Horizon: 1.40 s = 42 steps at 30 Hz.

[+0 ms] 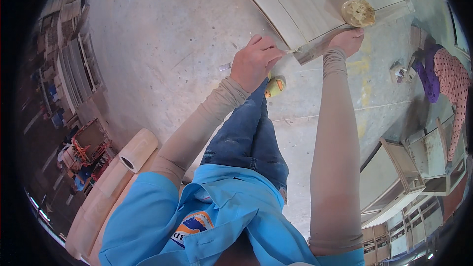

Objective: The person applies a yellowish paste to the edges of a wooden panel using a small tool. They repeatedly scoop the paste from a container and spread it along the seams of the panel.

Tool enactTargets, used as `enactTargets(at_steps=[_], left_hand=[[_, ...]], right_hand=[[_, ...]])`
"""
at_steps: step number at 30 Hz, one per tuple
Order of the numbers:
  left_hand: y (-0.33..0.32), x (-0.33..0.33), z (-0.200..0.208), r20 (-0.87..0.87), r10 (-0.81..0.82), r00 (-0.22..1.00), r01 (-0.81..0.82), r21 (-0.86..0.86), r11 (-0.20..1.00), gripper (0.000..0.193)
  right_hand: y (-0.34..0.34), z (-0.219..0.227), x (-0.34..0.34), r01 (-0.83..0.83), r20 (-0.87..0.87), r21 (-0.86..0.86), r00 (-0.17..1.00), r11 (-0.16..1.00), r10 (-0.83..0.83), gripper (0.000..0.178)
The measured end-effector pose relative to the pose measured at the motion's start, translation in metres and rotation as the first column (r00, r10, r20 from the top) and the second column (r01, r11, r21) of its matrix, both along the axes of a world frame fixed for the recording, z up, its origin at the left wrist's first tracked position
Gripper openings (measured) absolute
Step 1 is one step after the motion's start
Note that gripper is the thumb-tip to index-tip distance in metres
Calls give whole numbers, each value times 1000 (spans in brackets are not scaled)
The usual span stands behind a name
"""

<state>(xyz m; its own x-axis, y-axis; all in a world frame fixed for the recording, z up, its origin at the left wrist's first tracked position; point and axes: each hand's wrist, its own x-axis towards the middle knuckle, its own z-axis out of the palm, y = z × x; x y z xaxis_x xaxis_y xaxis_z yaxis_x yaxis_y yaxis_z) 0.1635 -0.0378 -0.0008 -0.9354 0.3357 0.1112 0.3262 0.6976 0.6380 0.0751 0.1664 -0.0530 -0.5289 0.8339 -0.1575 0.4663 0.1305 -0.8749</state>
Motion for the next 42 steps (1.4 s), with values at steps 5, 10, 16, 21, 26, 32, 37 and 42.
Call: enactTargets(at_steps=[5,10,16,21,26,32,37,42], left_hand=[[4,-1,-1,-33,44,998,-43,32,999,14],[6,-2,2,34,8,999,-9,28,1000,13],[12,-5,1,43,28,999,-30,44,999,12],[15,-8,0,28,59,998,-62,99,993,16],[18,-6,0,106,24,994,-36,109,993,15],[16,-14,-6,114,71,991,-89,163,983,13],[16,-12,2,217,13,976,-34,97,995,9],[13,-15,-3,224,53,973,-79,108,991,10]], right_hand=[[-2,2,0,-3,1,1,1000,1000,3,55],[1,-1,0,-1,0,15,1000,1000,1,55],[-2,3,0,7,4,-12,1000,1000,-7,55],[1,-4,0,7,-24,9,1000,1000,-7,55],[0,0,1,0,-10,2,1000,1000,0,54],[-1,-1,1,-3,-22,-14,1000,1000,2,55],[0,-1,1,2,-36,-38,999,999,-3,56],[0,-3,1,-13,-69,-53,998,999,10,58]])
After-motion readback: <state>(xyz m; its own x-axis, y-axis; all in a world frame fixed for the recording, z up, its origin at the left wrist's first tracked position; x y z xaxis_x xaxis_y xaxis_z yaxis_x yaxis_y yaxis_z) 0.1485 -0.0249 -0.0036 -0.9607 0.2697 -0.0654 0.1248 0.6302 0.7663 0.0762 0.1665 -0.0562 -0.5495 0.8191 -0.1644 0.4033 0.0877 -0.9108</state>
